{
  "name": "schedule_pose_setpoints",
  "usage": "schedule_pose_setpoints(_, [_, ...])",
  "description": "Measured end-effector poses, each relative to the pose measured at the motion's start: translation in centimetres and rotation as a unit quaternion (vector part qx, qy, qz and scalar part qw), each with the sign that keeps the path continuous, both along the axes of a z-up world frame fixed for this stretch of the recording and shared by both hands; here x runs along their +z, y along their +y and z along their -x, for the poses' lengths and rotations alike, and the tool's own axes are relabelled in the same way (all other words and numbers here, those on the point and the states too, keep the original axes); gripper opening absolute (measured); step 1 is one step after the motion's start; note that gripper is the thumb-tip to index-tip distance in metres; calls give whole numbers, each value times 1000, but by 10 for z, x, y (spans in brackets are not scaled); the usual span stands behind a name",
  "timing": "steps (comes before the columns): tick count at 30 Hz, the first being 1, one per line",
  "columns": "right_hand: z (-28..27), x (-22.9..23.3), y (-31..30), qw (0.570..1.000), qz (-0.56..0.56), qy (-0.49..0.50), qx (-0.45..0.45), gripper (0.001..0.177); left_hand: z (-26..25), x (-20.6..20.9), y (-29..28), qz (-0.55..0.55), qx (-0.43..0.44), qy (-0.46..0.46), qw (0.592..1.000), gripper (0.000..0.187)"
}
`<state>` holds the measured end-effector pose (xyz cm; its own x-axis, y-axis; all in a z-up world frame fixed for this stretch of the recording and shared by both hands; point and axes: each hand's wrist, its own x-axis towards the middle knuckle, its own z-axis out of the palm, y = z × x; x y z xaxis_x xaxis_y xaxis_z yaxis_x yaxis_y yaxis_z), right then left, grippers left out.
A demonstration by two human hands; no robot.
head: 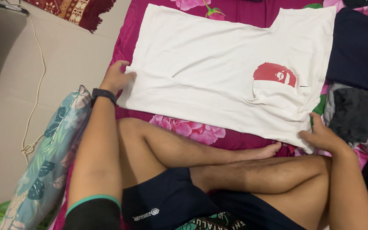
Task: Folding various t-shirts on a bed and organizing them into stacks.
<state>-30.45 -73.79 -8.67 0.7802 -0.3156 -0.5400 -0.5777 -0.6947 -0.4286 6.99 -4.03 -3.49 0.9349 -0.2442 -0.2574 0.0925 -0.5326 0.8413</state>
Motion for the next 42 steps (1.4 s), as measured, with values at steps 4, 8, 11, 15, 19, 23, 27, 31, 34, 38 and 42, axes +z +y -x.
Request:
schedule_pose_setpoints(4, [-1,1,0,1000,11,-2,7,106,5,13,-17,-50,65,-70,994,53])
schedule_pose_setpoints(8, [-3,7,6,1000,22,15,8,106,5,0,-17,-14,85,-107,991,35])
schedule_pose_setpoints(11, [-4,10,8,999,37,8,10,101,14,12,-21,-54,135,-140,979,26])
schedule_pose_setpoints(15, [-12,26,21,996,61,66,-14,99,13,12,-19,-49,101,-160,981,11])
schedule_pose_setpoints(19, [-23,74,50,984,162,75,-11,79,12,12,-28,-115,75,-218,966,9])
schedule_pose_setpoints(23, [-45,148,91,964,262,-42,-20,62,29,57,-100,-282,-56,-490,823,22])
schedule_pose_setpoints(27, [-68,138,81,970,217,-105,38,54,65,71,-210,-102,-211,-409,882,19])
schedule_pose_setpoints(31, [-91,112,73,966,182,-185,-22,53,105,39,-323,9,-231,-308,923,11])
schedule_pose_setpoints(34, [-90,79,66,944,186,-269,-46,54,130,24,-383,-5,-209,-262,942,24])
schedule_pose_setpoints(38, [-88,46,50,939,105,-327,-32,44,145,5,-427,-127,-213,-248,936,39])
schedule_pose_setpoints(42, [-94,53,41,948,75,-302,-62,26,137,12,-438,-147,-227,-189,944,28])
